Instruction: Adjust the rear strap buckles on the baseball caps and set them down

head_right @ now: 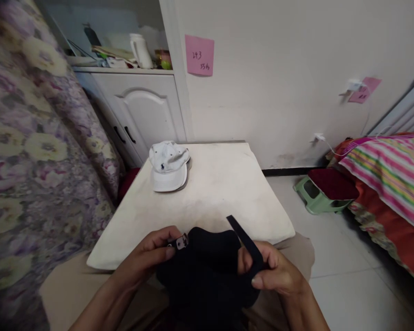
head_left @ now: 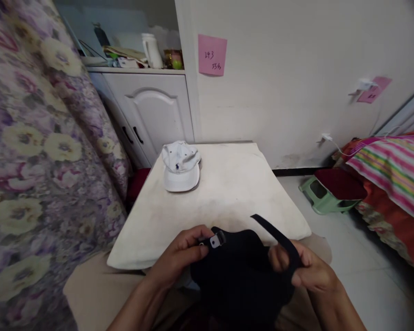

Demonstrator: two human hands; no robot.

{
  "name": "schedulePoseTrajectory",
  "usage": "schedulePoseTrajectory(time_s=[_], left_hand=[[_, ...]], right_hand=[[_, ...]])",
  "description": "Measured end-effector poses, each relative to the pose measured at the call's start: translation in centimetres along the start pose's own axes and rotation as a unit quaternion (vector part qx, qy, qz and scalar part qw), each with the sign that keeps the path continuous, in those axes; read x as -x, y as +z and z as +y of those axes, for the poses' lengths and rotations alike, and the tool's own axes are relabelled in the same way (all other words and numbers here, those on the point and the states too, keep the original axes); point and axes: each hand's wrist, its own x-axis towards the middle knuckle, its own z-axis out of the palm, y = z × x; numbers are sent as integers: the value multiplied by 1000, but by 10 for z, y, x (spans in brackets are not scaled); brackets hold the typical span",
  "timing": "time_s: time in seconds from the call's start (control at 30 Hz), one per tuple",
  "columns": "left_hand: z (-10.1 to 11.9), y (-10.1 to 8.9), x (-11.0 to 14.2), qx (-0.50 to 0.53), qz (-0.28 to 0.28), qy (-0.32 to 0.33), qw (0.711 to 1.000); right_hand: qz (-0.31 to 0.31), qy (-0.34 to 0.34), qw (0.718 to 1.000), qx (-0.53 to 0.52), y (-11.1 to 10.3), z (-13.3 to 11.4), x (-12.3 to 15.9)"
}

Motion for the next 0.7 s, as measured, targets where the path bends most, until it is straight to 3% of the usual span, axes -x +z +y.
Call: schedulePoseTrajectory(time_s=[0.27, 0.57, 0.7], left_hand=[[-12, 6, -2, 35, 0, -26, 999], [-9, 11, 0, -44, 7, -22, 999], [-7, 10, -3, -98, 32, -20, 994]], right_hand=[[14, 74, 994, -74, 11, 10, 1], [15, -17, 999, 27, 17, -11, -10], [53, -13, 998, 30, 15, -20, -16]])
